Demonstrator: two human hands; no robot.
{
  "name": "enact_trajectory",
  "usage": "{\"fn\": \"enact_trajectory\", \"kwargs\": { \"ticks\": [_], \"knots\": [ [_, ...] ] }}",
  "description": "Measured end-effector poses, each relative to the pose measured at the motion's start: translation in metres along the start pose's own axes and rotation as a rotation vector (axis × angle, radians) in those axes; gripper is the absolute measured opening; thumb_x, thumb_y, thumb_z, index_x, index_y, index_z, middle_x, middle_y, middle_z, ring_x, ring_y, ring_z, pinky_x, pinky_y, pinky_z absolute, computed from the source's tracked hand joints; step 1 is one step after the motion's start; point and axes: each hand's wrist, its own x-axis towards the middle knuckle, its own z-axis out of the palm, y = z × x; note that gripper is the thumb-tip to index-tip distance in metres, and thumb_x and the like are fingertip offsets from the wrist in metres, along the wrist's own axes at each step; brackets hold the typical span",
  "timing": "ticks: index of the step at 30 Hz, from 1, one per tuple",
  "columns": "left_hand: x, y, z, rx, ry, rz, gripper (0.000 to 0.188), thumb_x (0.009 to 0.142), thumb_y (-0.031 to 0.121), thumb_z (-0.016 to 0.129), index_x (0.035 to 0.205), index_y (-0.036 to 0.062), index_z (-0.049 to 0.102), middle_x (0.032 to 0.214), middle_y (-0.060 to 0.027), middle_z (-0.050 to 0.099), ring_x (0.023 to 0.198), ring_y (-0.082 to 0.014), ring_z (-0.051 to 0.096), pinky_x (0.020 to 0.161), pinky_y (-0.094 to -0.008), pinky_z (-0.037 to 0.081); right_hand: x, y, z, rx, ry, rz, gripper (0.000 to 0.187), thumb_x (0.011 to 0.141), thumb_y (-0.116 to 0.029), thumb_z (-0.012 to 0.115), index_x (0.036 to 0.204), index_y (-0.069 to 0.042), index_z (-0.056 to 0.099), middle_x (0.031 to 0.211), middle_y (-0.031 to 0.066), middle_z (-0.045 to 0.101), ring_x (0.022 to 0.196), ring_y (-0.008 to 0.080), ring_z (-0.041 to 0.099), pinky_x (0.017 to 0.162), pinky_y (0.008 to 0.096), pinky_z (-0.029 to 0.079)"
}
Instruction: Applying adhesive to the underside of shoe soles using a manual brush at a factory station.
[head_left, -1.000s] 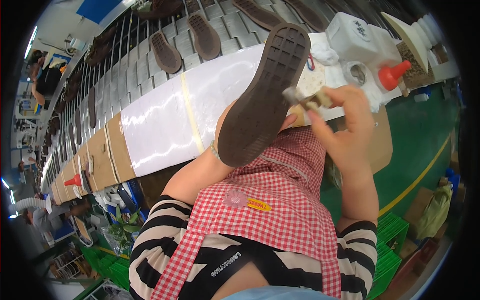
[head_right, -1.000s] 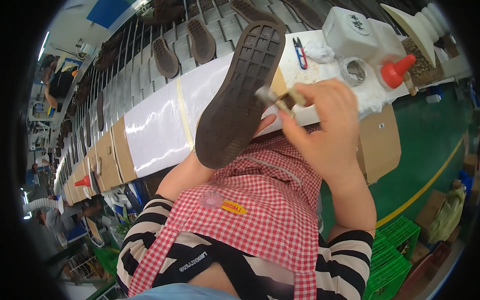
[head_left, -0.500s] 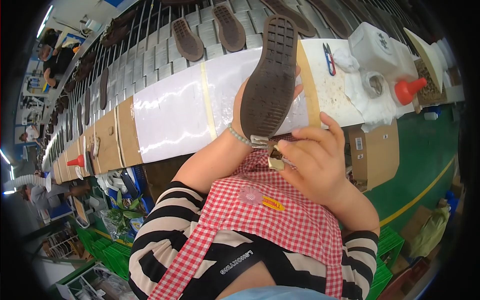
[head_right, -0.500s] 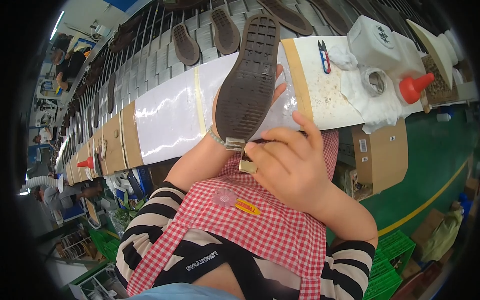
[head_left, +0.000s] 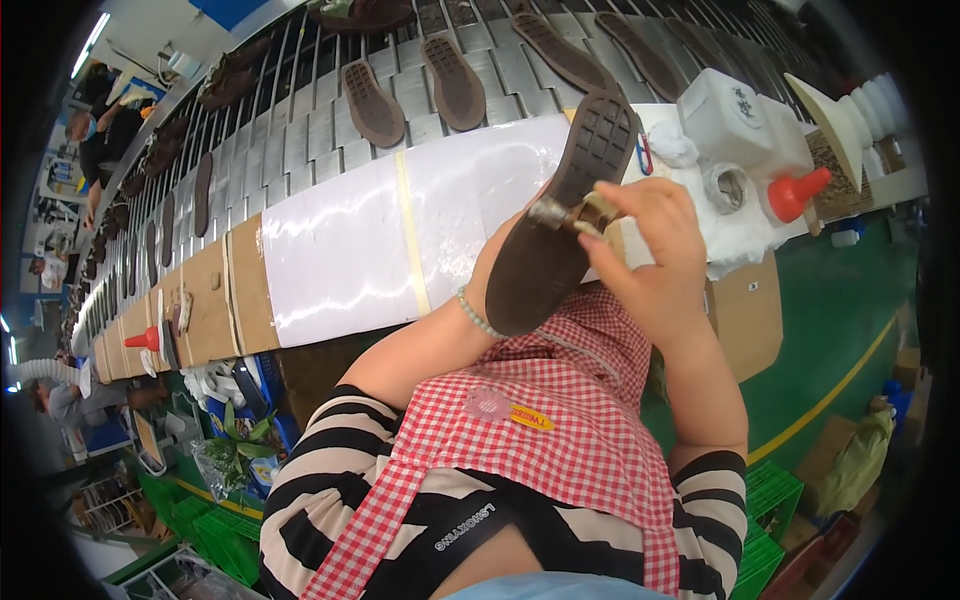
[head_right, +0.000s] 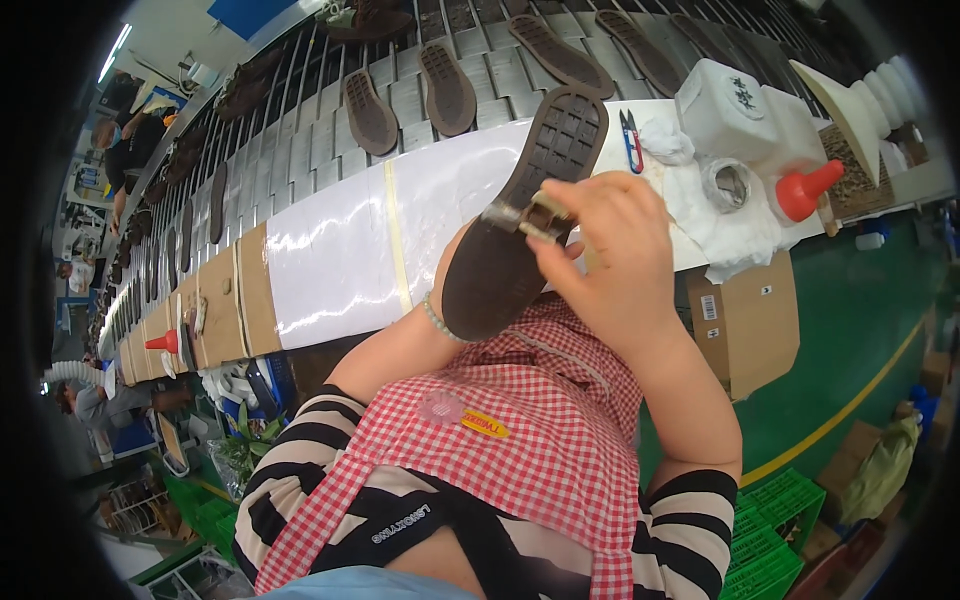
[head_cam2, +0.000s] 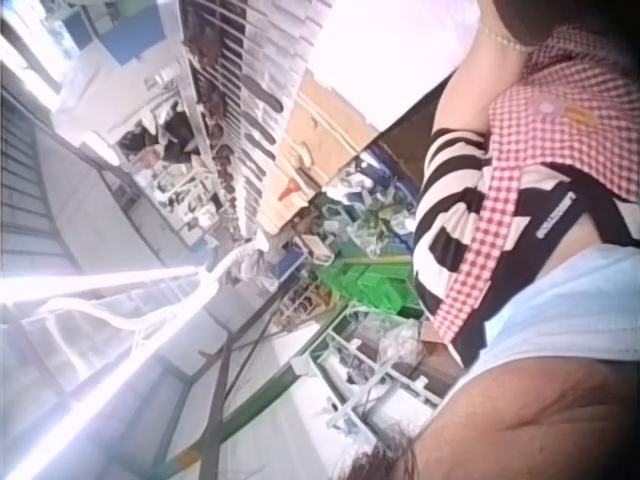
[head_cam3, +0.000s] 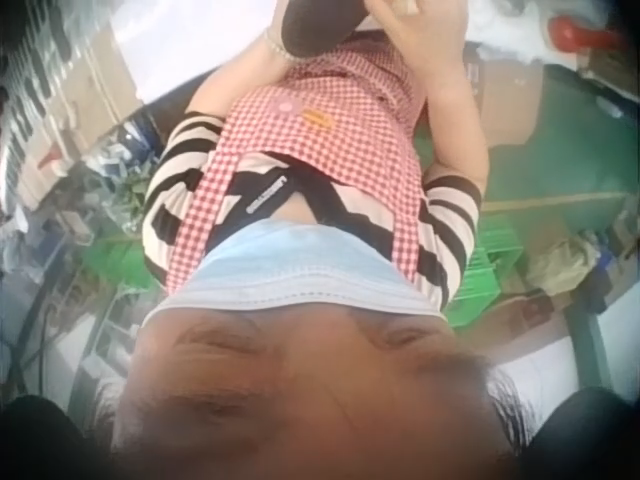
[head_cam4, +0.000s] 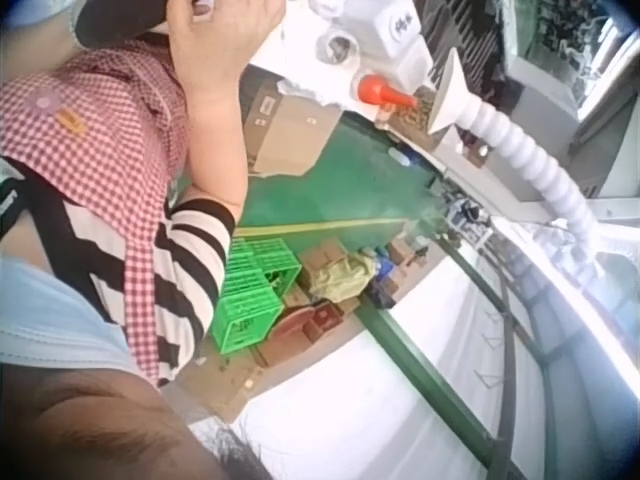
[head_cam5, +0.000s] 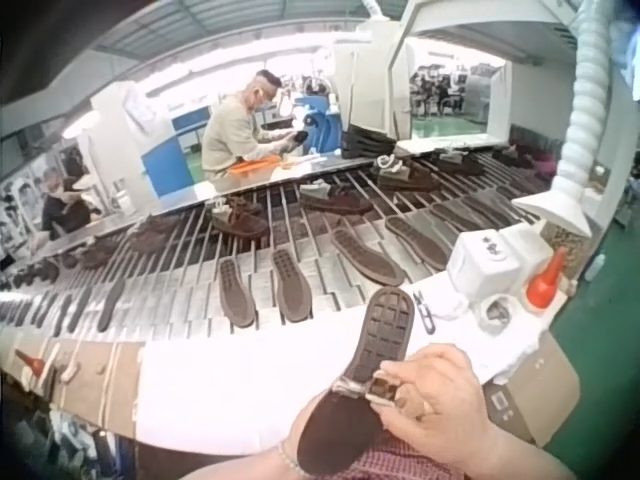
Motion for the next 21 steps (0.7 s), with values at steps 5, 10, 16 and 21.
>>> {"fn": "enact_trajectory", "kwargs": {
  "ticks": [5, 10, 16, 21],
  "knots": [
    [-0.005, 0.014, 0.018, 0.014, -0.071, -0.084, 0.047, 0.1, 0.001, 0.055, 0.145, 0.0033, 0.044, 0.132, -0.0115, 0.058, 0.116, -0.0212, 0.06, 0.098, -0.0378, 0.054, 0.004, 0.004, -0.009, 0.054, -0.017, -0.072, 0.048, 0.068, -0.009, 0.083, 0.114, -0.008, 0.071, 0.096, 0.0056, 0.069, 0.103, 0.0282, 0.062, 0.092, 0.0402, 0.046],
    [-0.015, 0.014, 0.011, 0.342, -0.037, -0.094, 0.052, 0.104, 0.008, 0.049, 0.154, 0.0062, 0.035, 0.148, -0.0165, 0.047, 0.131, -0.0336, 0.053, 0.107, -0.0537, 0.049, 0.015, 0.016, -0.017, -0.135, 0.036, -0.054, 0.049, 0.067, 0.001, 0.081, 0.114, -0.005, 0.071, 0.102, 0.0073, 0.07, 0.1, 0.0274, 0.062, 0.087, 0.0388, 0.05],
    [-0.012, 0.022, 0.01, -0.202, 0.036, -0.261, 0.057, 0.105, 0.011, 0.048, 0.159, 0.0103, 0.029, 0.155, -0.0158, 0.041, 0.137, -0.0409, 0.048, 0.107, -0.0588, 0.047, 0.024, 0.024, -0.028, -0.025, -0.034, -0.082, 0.043, 0.069, -0.007, 0.082, 0.111, -0.008, 0.072, 0.101, 0.0065, 0.07, 0.104, 0.0289, 0.062, 0.092, 0.0407, 0.047],
    [-0.019, 0.042, 0.024, 0.023, 0.091, -0.192, 0.055, 0.107, 0.024, 0.046, 0.158, 0.0126, 0.031, 0.157, -0.0154, 0.04, 0.137, -0.0429, 0.047, 0.11, -0.0629, 0.042, 0.046, 0.021, -0.021, -0.086, 0.103, -0.117, 0.042, 0.071, -0.004, 0.081, 0.113, -0.005, 0.072, 0.1, 0.0067, 0.069, 0.1, 0.0283, 0.061, 0.088, 0.0379, 0.048]
  ]
}}
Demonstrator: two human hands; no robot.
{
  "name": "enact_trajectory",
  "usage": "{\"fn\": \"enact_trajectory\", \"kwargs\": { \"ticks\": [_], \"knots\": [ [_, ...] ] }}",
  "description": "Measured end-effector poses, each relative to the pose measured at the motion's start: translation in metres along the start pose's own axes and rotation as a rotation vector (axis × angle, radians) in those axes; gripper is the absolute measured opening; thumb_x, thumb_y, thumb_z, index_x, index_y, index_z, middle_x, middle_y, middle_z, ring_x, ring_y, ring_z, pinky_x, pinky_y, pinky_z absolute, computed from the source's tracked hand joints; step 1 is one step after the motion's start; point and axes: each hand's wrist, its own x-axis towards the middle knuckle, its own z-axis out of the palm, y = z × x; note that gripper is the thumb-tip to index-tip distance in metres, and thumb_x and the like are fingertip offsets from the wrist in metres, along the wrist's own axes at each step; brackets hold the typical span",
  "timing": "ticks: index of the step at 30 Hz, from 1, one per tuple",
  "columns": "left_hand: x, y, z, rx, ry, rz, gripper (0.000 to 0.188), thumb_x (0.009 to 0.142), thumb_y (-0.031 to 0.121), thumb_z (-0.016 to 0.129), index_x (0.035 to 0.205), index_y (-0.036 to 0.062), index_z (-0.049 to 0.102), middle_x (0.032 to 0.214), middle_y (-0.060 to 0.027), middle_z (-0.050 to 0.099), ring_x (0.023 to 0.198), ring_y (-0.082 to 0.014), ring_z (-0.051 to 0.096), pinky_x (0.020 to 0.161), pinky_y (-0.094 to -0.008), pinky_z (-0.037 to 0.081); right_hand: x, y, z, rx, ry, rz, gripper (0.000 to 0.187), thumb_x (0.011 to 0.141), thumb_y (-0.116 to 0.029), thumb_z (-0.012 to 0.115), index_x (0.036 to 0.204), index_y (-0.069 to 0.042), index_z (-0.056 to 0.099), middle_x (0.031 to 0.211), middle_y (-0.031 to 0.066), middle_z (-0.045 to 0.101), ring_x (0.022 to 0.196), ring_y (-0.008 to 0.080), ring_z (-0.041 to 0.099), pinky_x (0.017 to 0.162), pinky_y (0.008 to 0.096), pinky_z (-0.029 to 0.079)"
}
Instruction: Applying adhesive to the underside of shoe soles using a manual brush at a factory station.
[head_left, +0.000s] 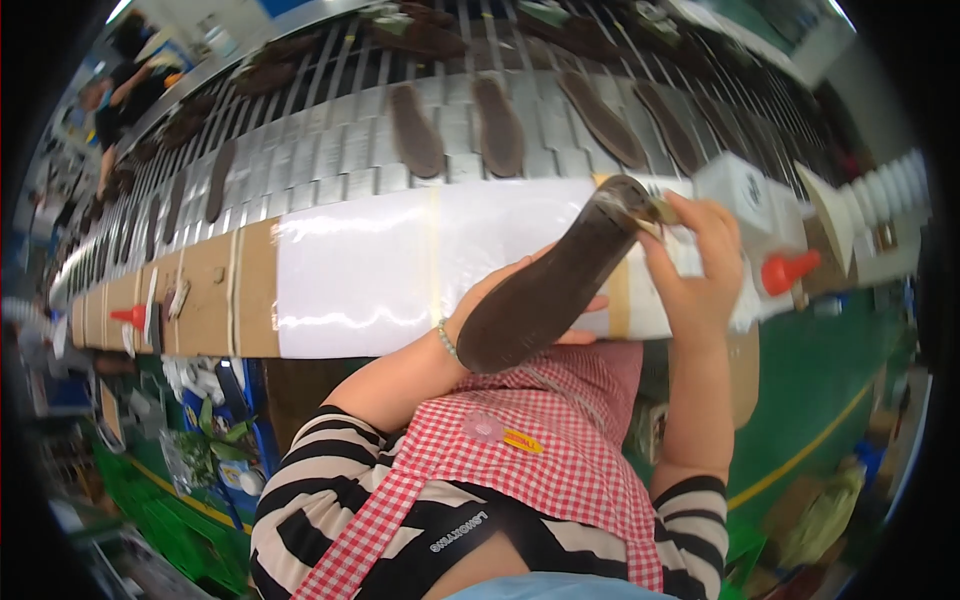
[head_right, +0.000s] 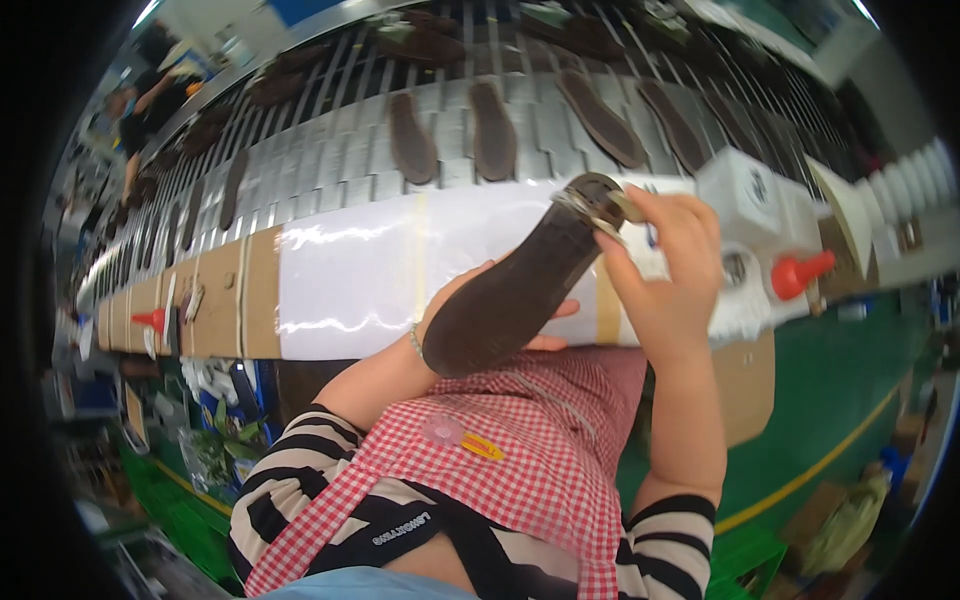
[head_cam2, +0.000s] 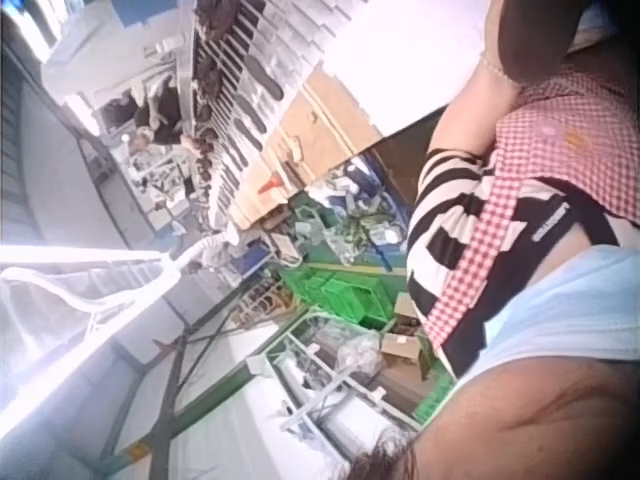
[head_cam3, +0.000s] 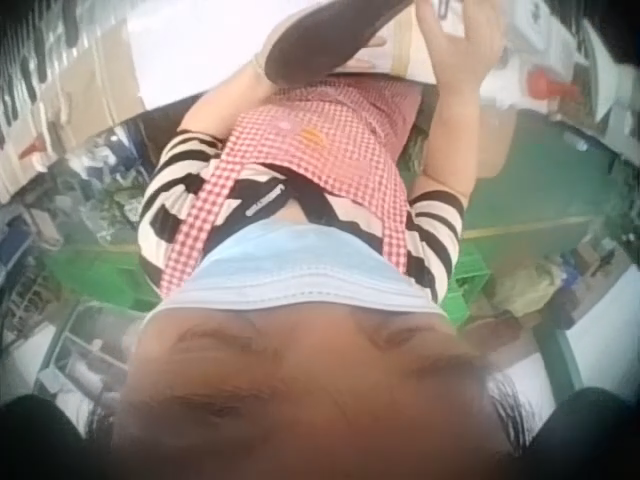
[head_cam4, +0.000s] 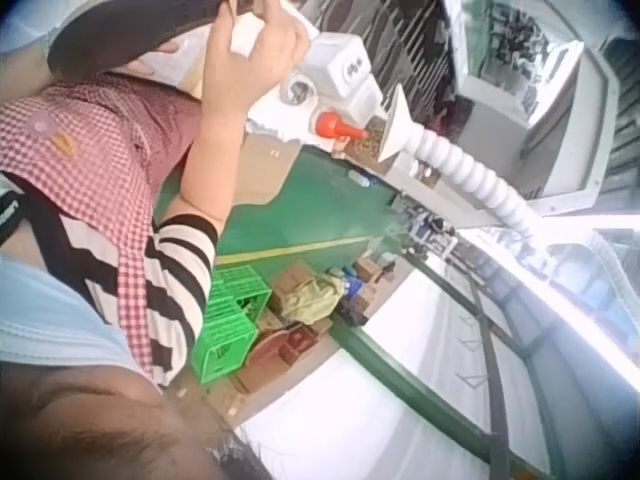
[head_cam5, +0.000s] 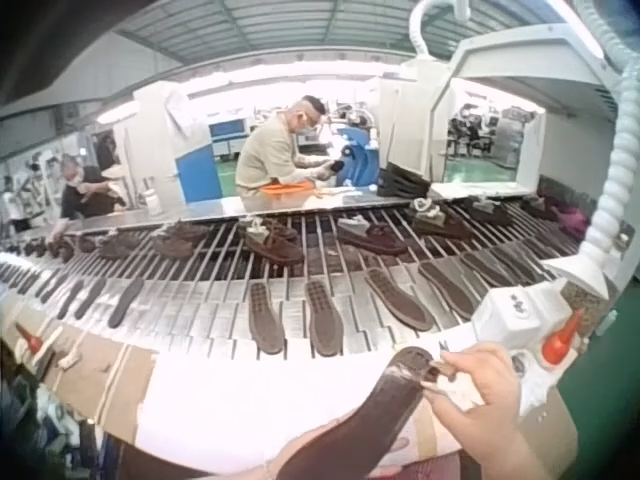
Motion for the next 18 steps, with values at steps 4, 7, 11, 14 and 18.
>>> {"fn": "enact_trajectory", "kwargs": {
  "ticks": [4, 7, 11, 14, 18],
  "knots": [
    [-0.009, 0.025, -0.037, -0.454, -0.174, 0.148, 0.067, 0.104, 0.046, 0.04, 0.156, 0.0041, 0.032, 0.16, -0.0163, 0.036, 0.145, -0.0452, 0.034, 0.118, -0.0692, 0.021, -0.013, -0.006, 0.014, 0.246, 0.084, 0.241, 0.042, 0.076, 0.0, 0.077, 0.117, -0.002, 0.068, 0.108, 0.0097, 0.067, 0.099, 0.0219, 0.061, 0.09, 0.0338, 0.047],
    [-0.022, 0.063, -0.079, -0.455, -0.035, 0.361, 0.06, 0.106, 0.04, 0.038, 0.153, 0.0031, 0.039, 0.152, -0.0202, 0.047, 0.14, -0.0413, 0.045, 0.118, -0.0649, 0.028, -0.045, 0.003, 0.051, 0.52, -0.112, 0.356, 0.043, 0.08, 0.0, 0.075, 0.121, 0.001, 0.065, 0.115, 0.0099, 0.066, 0.105, 0.0202, 0.061, 0.097, 0.0332, 0.046],
    [-0.06, 0.131, -0.123, -0.223, -0.001, 0.527, 0.047, 0.105, 0.034, 0.043, 0.136, 0.0016, 0.056, 0.128, -0.0191, 0.066, 0.114, -0.0359, 0.067, 0.106, -0.0605, 0.047, -0.072, -0.005, 0.086, 0.874, -0.348, 0.622, 0.041, 0.085, -0.004, 0.076, 0.124, 0.005, 0.063, 0.117, 0.0093, 0.067, 0.11, 0.0186, 0.06, 0.101, 0.0332, 0.045],
    [-0.081, 0.184, -0.177, -0.226, 0.144, 0.58, 0.042, 0.105, 0.032, 0.044, 0.128, 0.0019, 0.062, 0.121, -0.0196, 0.069, 0.107, -0.0362, 0.07, 0.098, -0.0571, 0.054, -0.084, -0.007, 0.105, 1.005, -0.417, 0.695, 0.044, 0.087, -0.006, 0.077, 0.127, 0.005, 0.062, 0.114, 0.0091, 0.067, 0.106, 0.0172, 0.062, 0.096, 0.032, 0.048],
    [-0.087, 0.259, -0.246, -0.174, 0.24, 0.448, 0.041, 0.104, 0.025, 0.048, 0.138, 0.0044, 0.055, 0.13, -0.0166, 0.065, 0.114, -0.0338, 0.067, 0.103, -0.0579, 0.051, -0.08, -0.013, 0.116, 1.089, -0.467, 0.805, 0.041, 0.089, -0.004, 0.07, 0.129, 0.004, 0.059, 0.114, 0.0103, 0.07, 0.105, 0.0167, 0.065, 0.095, 0.0311, 0.05]
  ]
}}
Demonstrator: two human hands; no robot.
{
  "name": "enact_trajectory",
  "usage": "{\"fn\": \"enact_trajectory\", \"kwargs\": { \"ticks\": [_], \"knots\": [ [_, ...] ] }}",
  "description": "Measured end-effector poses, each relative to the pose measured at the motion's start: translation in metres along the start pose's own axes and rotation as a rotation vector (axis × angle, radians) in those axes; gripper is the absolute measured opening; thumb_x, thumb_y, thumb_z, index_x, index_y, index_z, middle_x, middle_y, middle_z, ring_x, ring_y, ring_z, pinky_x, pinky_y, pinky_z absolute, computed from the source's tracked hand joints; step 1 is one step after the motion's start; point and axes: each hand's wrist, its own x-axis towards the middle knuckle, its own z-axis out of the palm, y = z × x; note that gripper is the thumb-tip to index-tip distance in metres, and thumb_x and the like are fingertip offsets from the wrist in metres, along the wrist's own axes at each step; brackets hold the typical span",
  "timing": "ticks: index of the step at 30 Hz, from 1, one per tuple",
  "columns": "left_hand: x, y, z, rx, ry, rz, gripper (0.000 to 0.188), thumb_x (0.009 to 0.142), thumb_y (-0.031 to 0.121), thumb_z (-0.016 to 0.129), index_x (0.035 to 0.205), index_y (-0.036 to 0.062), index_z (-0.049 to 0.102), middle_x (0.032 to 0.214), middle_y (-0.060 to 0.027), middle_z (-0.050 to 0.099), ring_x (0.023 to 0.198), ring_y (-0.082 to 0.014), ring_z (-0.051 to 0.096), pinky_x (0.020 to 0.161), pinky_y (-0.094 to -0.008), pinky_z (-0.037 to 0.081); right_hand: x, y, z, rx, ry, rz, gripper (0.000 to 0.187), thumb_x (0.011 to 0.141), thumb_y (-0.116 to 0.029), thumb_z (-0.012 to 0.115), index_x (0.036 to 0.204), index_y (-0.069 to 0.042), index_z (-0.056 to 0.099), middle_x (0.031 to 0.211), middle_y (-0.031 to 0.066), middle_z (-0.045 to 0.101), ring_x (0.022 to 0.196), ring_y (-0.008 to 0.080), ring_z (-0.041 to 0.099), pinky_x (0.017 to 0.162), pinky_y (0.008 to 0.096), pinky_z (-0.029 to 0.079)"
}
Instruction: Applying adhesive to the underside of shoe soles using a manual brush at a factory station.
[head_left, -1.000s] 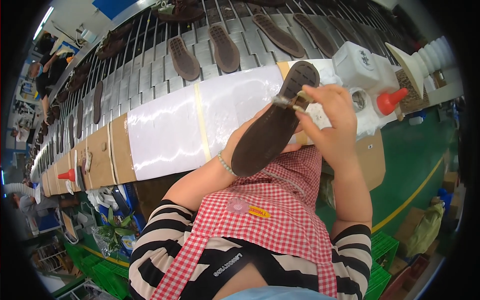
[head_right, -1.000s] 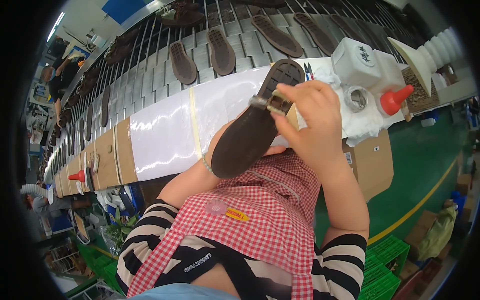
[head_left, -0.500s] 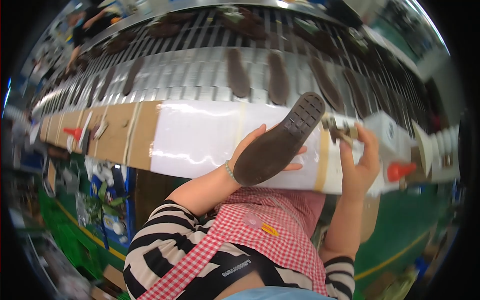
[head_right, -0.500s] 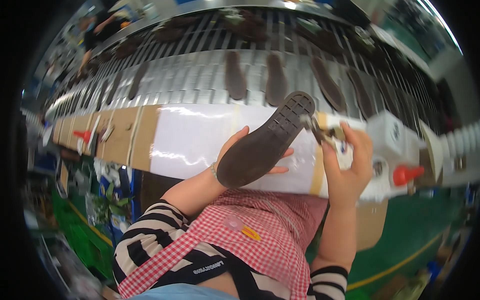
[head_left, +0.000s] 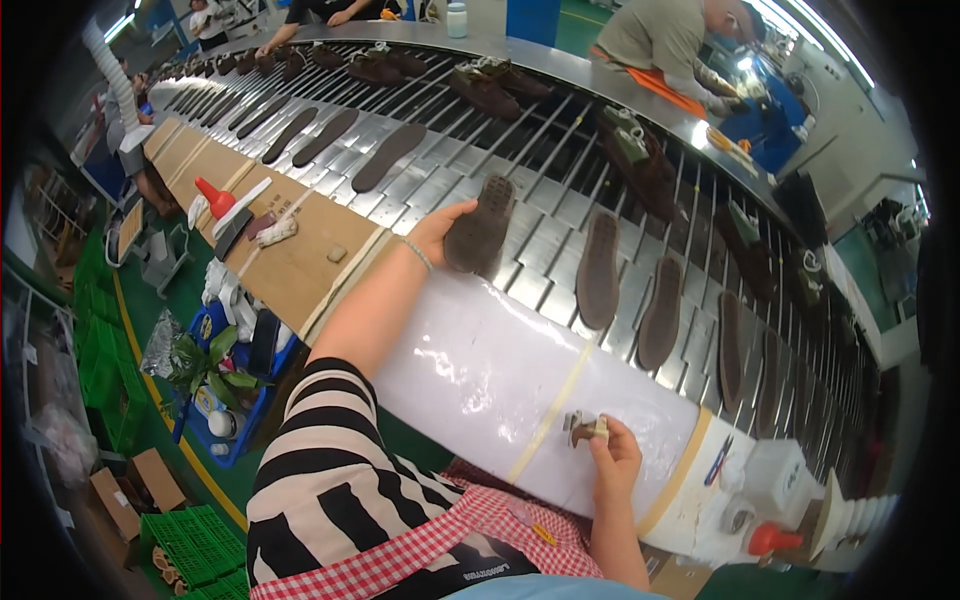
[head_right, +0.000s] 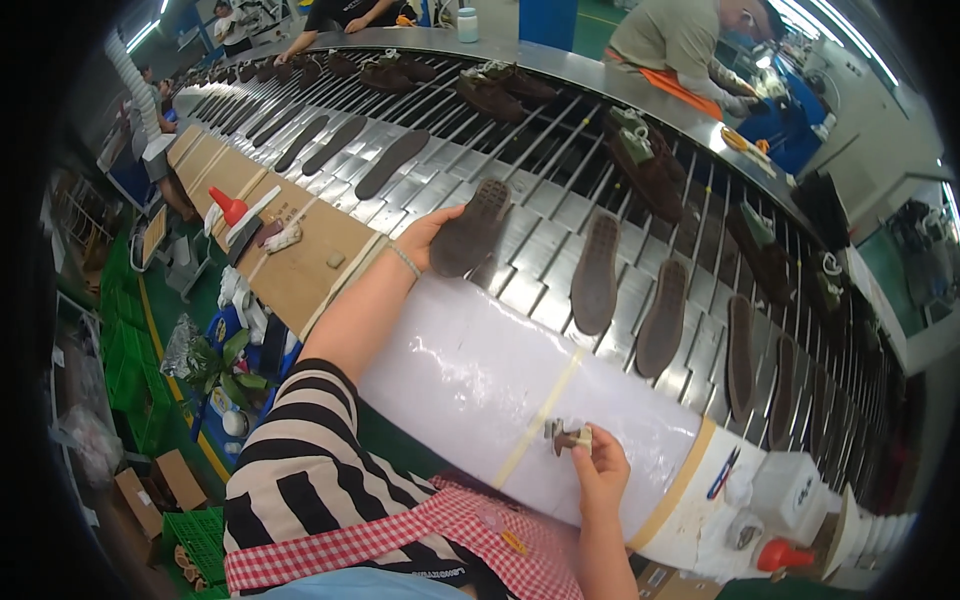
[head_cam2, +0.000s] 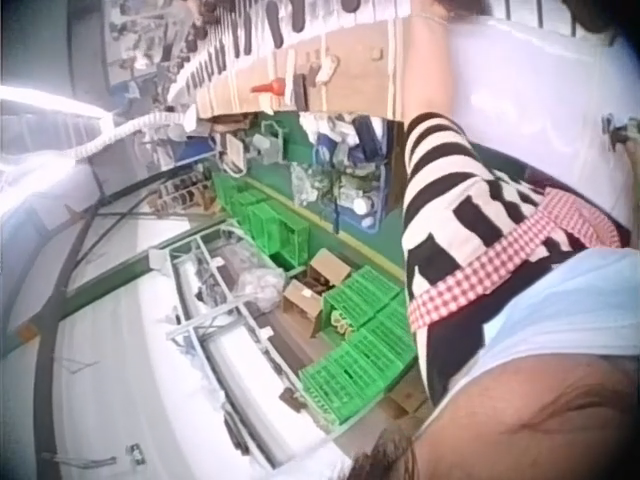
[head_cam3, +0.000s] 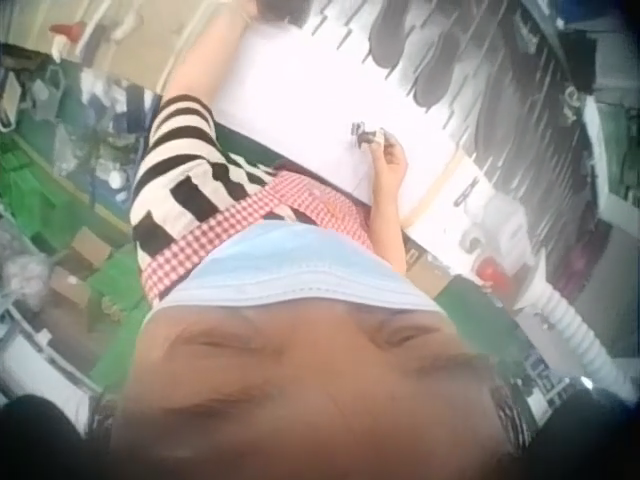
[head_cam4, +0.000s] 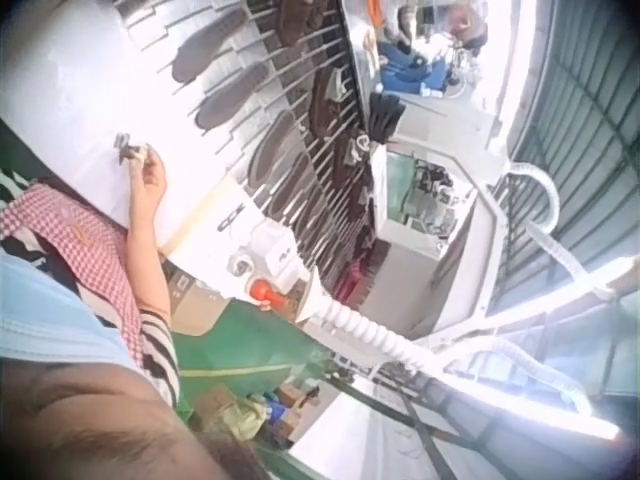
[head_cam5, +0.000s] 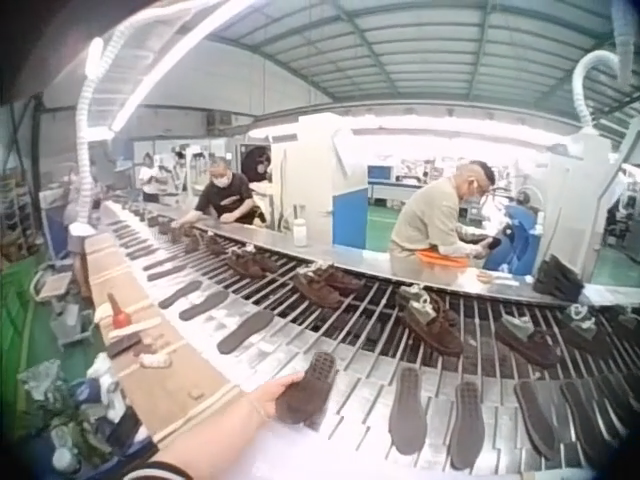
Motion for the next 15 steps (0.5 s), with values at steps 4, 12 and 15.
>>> {"fn": "enact_trajectory", "kwargs": {
  "ticks": [4, 12, 15],
  "knots": [
    [0.05, 0.054, -0.029, 0.807, 0.644, 0.39, 0.05, 0.096, 0.03, 0.066, 0.14, 0.0077, 0.056, 0.123, -0.0093, 0.069, 0.104, -0.0188, 0.068, 0.089, -0.0396, 0.056, 0.008, 0.011, -0.003, -0.032, 0.119, 0.028, 0.041, 0.089, -0.005, 0.069, 0.127, 0.005, 0.059, 0.112, 0.0116, 0.07, 0.102, 0.0188, 0.067, 0.094, 0.033, 0.051],
    [0.008, 0.152, -0.144, 2.369, 1.603, 0.423, 0.049, 0.091, 0.039, 0.063, 0.137, 0.0225, 0.058, 0.146, -0.0163, 0.05, 0.139, -0.0427, 0.041, 0.104, -0.0647, 0.041, 0.005, 0.022, -0.005, 0.069, 0.124, 0.043, 0.043, 0.088, -0.007, 0.072, 0.126, 0.004, 0.058, 0.111, 0.0149, 0.069, 0.099, 0.0247, 0.068, 0.091, 0.0409, 0.054],
    [-0.005, 0.168, -0.145, 2.172, 1.585, 0.164, 0.051, 0.094, 0.043, 0.061, 0.141, 0.0219, 0.054, 0.145, -0.0193, 0.051, 0.137, -0.0456, 0.043, 0.105, -0.0613, 0.043, 0.007, 0.023, -0.005, 0.093, 0.104, 0.047, 0.042, 0.088, -0.008, 0.073, 0.126, 0.004, 0.058, 0.111, 0.0147, 0.069, 0.098, 0.0256, 0.068, 0.09, 0.0421, 0.055]
  ]
}}
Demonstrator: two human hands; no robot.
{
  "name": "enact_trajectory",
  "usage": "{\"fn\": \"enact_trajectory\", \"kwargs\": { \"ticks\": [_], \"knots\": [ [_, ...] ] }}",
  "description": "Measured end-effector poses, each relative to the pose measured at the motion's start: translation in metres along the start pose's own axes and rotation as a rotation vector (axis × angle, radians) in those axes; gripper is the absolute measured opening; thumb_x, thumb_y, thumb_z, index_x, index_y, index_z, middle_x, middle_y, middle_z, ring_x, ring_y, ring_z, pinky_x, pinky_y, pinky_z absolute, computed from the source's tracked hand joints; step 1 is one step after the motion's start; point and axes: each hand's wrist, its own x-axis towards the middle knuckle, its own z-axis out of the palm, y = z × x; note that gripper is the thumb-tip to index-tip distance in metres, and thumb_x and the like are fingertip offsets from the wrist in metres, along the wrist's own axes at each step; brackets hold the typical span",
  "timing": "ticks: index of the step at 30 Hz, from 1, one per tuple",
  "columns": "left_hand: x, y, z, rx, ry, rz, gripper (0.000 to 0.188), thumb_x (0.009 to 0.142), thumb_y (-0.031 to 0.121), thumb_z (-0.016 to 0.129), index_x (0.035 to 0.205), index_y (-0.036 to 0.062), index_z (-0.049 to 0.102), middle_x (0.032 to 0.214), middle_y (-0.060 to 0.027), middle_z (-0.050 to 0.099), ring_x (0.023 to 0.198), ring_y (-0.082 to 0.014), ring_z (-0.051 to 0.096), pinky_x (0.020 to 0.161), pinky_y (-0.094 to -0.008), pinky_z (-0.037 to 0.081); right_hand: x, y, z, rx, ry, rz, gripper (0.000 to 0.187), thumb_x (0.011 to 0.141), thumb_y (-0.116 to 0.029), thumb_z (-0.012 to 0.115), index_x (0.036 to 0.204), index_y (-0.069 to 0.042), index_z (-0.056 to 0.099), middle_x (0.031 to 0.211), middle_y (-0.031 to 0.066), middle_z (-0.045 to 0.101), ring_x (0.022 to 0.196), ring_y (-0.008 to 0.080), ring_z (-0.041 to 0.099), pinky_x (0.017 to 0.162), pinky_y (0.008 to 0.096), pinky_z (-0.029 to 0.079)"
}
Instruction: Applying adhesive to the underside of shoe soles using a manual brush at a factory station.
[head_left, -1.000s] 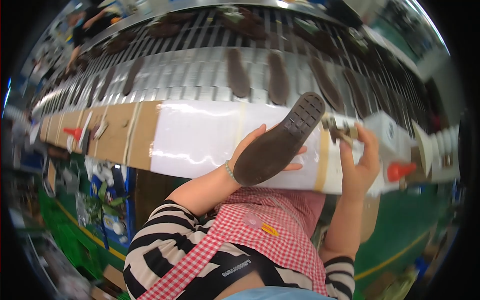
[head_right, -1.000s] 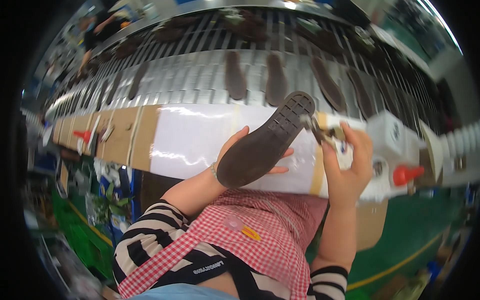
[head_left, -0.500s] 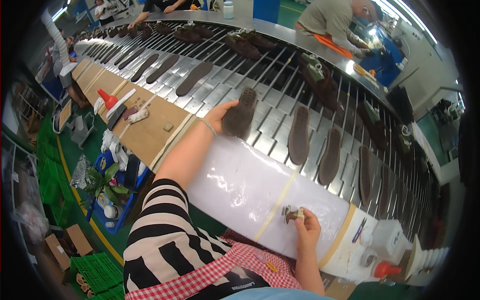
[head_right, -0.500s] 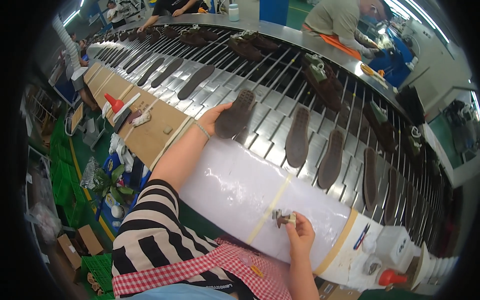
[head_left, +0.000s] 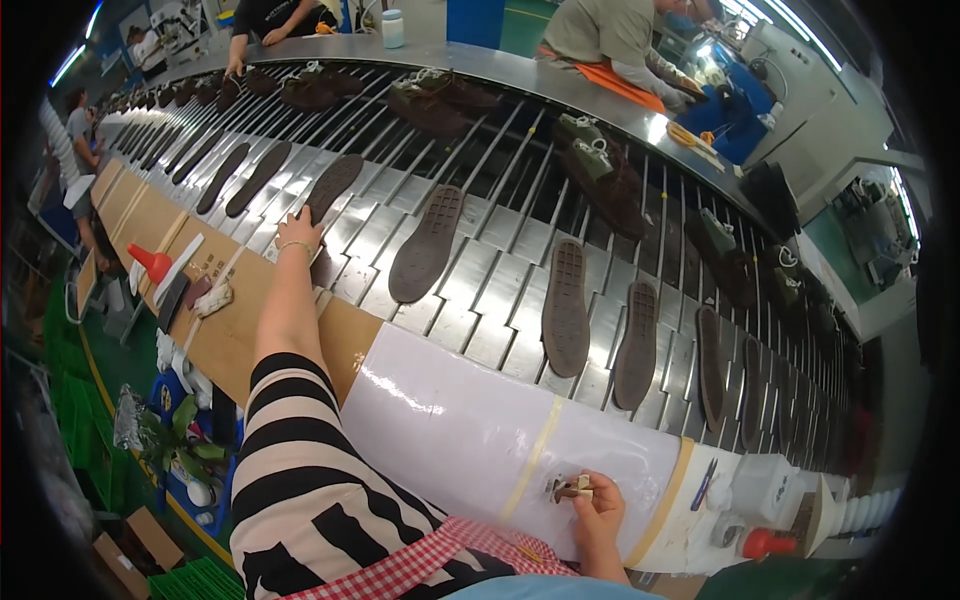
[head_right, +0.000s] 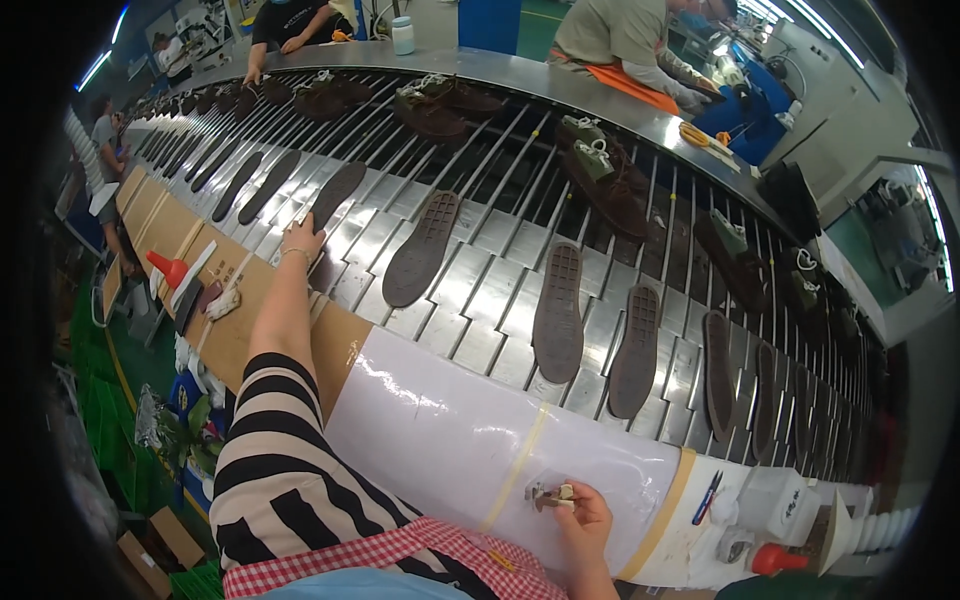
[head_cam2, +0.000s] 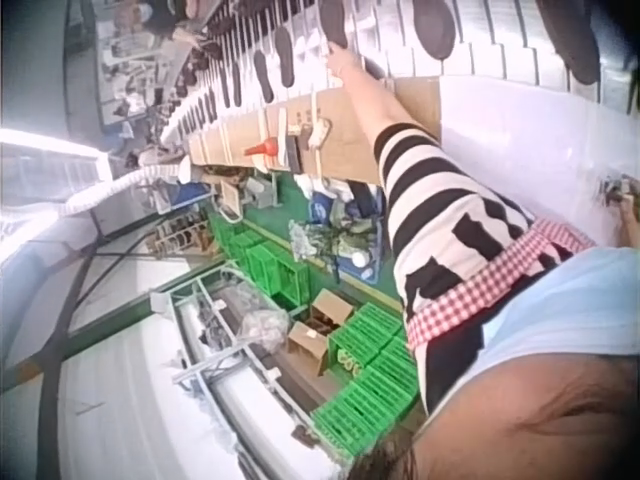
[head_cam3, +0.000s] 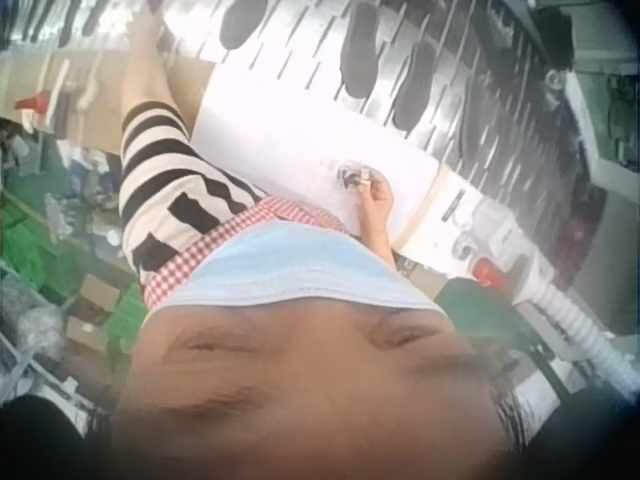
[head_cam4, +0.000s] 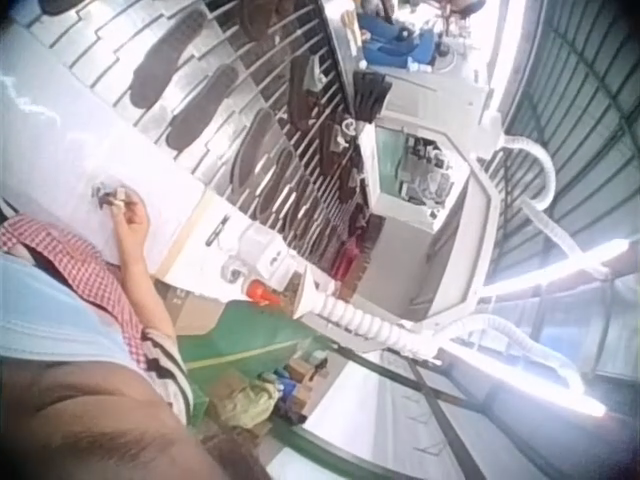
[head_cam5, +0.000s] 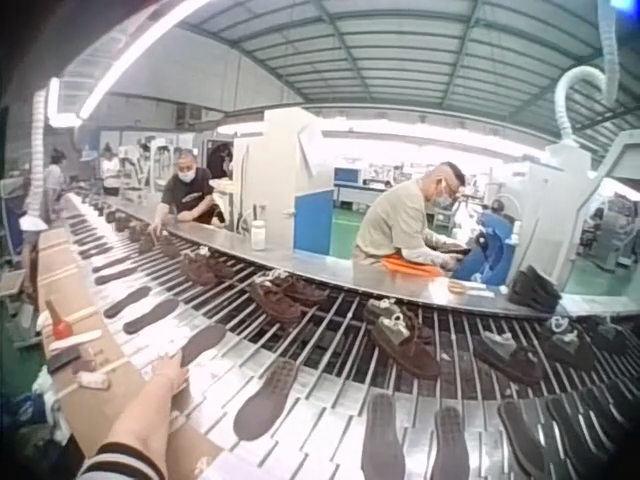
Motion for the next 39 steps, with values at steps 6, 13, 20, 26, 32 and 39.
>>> {"fn": "enact_trajectory", "kwargs": {
  "ticks": [6, 13, 20, 26, 32, 39],
  "knots": [
    [-0.018, 0.032, -0.049, -1.017, -0.511, -0.095, 0.044, 0.101, 0.039, 0.055, 0.127, 0.0037, 0.061, 0.102, -0.0116, 0.07, 0.098, -0.0229, 0.068, 0.09, -0.0435, 0.054, 0.002, -0.008, 0.007, -0.036, -0.011, 0.011, 0.041, 0.089, -0.009, 0.072, 0.125, 0.003, 0.058, 0.111, 0.0137, 0.068, 0.098, 0.0255, 0.068, 0.09, 0.0411, 0.055],
    [-0.228, 0.076, -0.166, -2.222, -0.848, 0.322, 0.06, 0.104, 0.046, 0.053, 0.147, 0.0048, 0.044, 0.143, -0.015, 0.054, 0.108, -0.0241, 0.065, 0.091, -0.0437, 0.057, -0.01, -0.029, 0.014, -0.011, -0.023, 0.041, 0.04, 0.09, -0.001, 0.069, 0.128, 0.002, 0.058, 0.113, 0.0104, 0.069, 0.105, 0.0191, 0.066, 0.095, 0.0332, 0.05],
    [-0.342, 0.141, -0.179, -2.448, -1.619, 0.576, 0.069, 0.106, 0.049, 0.038, 0.157, 0.0046, 0.028, 0.159, -0.0197, 0.034, 0.113, -0.0314, 0.062, 0.092, -0.0503, 0.057, -0.057, -0.112, -0.043, -0.696, 0.216, -0.321, 0.044, 0.079, -0.007, 0.081, 0.12, 0.0, 0.066, 0.109, 0.0092, 0.069, 0.104, 0.0183, 0.063, 0.095, 0.0323, 0.049],
    [-0.417, 0.17, -0.189, -2.327, -1.895, 0.345, 0.066, 0.108, 0.051, 0.026, 0.159, 0.0097, 0.027, 0.16, -0.0192, 0.032, 0.119, -0.0336, 0.059, 0.097, -0.0508, 0.055, -0.118, -0.166, -0.166, -1.306, 0.739, -0.569, 0.041, 0.075, -0.007, 0.079, 0.114, -0.005, 0.068, 0.106, 0.0116, 0.067, 0.102, 0.0313, 0.061, 0.092, 0.0413, 0.048],
    [-0.5, 0.177, -0.211, -2.096, -1.999, 0.156, 0.069, 0.107, 0.053, 0.028, 0.16, 0.0089, 0.024, 0.162, -0.0194, 0.029, 0.117, -0.0331, 0.06, 0.098, -0.0543, 0.054, -0.131, -0.167, -0.239, -1.481, 0.834, -0.392, 0.039, 0.075, -0.011, 0.08, 0.112, -0.004, 0.069, 0.101, 0.0121, 0.068, 0.105, 0.0344, 0.061, 0.093, 0.0457, 0.047],
    [-0.534, 0.176, -0.214, -2.084, -2.034, 0.066, 0.062, 0.108, 0.045, 0.029, 0.158, 0.0082, 0.029, 0.162, -0.0159, 0.03, 0.109, -0.0306, 0.063, 0.091, -0.0541, 0.06, -0.105, -0.136, -0.269, -1.622, 0.71, -0.484, 0.035, 0.074, -0.014, 0.08, 0.107, -0.005, 0.072, 0.102, 0.0124, 0.071, 0.11, 0.0348, 0.06, 0.098, 0.0486, 0.044]
  ]
}}
